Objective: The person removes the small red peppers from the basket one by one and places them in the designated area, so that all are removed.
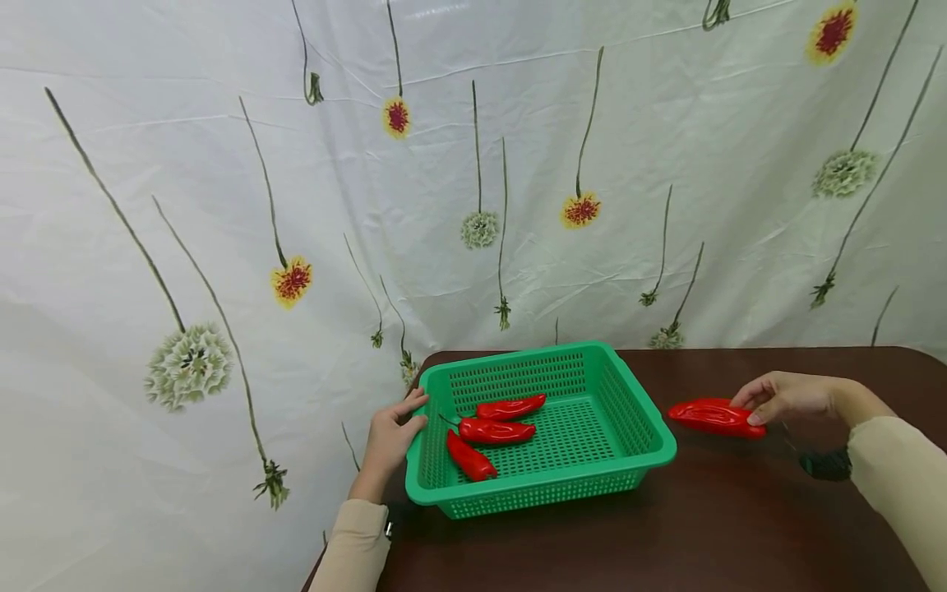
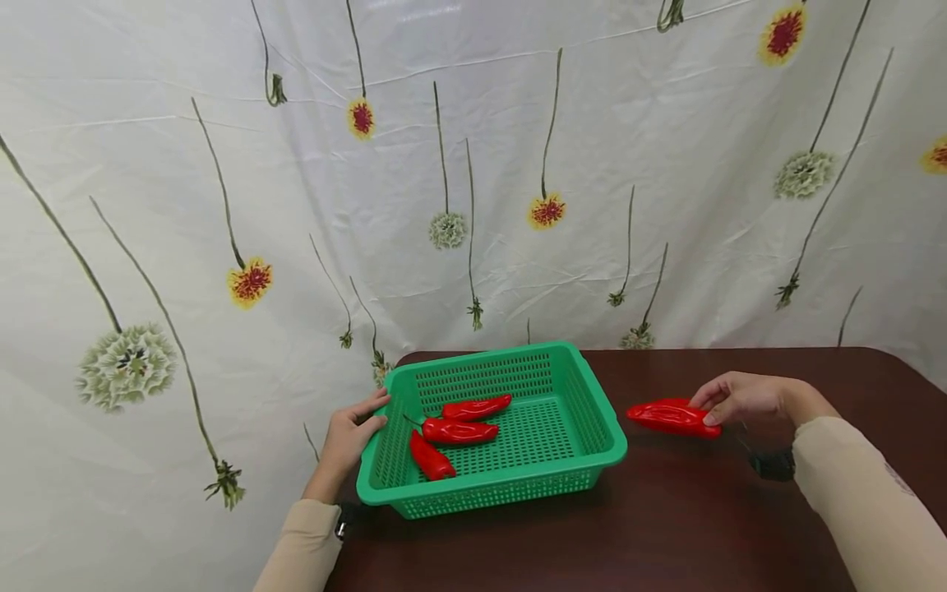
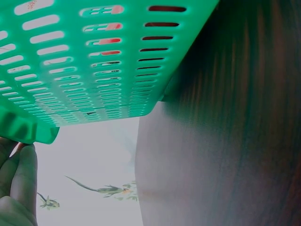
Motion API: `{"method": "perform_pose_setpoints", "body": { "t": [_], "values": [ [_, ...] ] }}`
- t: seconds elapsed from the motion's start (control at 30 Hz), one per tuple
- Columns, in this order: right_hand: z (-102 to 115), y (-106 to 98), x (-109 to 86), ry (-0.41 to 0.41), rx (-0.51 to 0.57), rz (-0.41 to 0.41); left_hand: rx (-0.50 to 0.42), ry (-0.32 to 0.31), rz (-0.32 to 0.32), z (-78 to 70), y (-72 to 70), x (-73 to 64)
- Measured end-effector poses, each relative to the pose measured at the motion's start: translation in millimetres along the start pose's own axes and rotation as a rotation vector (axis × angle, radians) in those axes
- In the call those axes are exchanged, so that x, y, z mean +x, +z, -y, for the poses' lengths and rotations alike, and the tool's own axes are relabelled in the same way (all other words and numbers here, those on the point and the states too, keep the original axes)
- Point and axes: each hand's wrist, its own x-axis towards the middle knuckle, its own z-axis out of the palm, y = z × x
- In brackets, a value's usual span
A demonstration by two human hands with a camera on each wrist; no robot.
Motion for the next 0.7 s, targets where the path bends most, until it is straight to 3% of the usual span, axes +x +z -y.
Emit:
{"method": "perform_pose_setpoints", "body": {
  "t": [0.7],
  "values": [
    [-16, 5, -3.7, 0.077, -0.047, -0.104, 0.002, 0.007, 0.005, 1.4, -0.4, 1.6]
  ]
}}
